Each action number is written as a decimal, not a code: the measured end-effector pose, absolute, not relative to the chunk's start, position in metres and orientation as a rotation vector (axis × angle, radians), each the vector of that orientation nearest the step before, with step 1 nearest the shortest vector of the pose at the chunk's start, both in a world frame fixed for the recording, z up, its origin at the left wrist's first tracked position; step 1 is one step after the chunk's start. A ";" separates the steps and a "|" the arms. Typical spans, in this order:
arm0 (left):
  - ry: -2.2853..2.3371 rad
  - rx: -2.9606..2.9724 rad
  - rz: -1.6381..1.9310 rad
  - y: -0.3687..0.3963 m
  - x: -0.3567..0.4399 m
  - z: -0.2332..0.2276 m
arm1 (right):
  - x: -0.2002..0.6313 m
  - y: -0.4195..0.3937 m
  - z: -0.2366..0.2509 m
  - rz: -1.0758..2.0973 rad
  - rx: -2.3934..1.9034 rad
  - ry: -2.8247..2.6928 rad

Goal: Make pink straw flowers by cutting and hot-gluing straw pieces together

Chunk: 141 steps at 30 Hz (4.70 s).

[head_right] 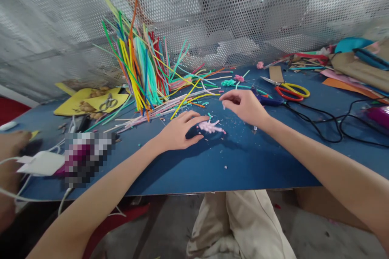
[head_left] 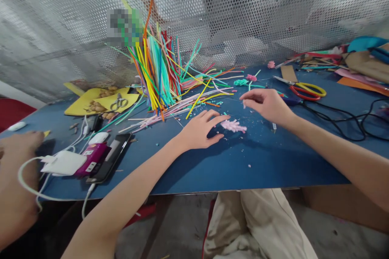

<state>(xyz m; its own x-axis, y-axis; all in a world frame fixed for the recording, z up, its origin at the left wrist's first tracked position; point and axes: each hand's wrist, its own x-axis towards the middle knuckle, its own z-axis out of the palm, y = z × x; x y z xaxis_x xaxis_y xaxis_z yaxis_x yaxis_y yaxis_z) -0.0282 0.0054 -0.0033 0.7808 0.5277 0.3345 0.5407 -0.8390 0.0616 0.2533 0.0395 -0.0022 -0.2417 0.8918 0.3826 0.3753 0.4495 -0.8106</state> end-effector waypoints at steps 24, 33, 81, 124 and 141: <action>-1.183 -2.777 -0.472 -0.002 -0.027 -0.005 | 0.244 0.002 -0.003 0.034 -0.483 -2.000; -1.266 -2.709 -0.409 -0.009 -0.022 -0.001 | 0.248 0.006 -0.003 0.014 -0.511 -2.019; -1.144 -2.603 -0.799 -0.008 -0.025 -0.007 | 0.238 0.001 0.000 -0.318 -0.527 -2.052; -1.193 -2.521 -0.832 0.003 -0.029 -0.014 | 0.245 0.010 0.005 -0.271 -0.521 -2.013; -1.202 -2.514 -0.854 0.025 -0.044 -0.015 | 0.459 0.150 -0.032 0.204 -2.185 -1.809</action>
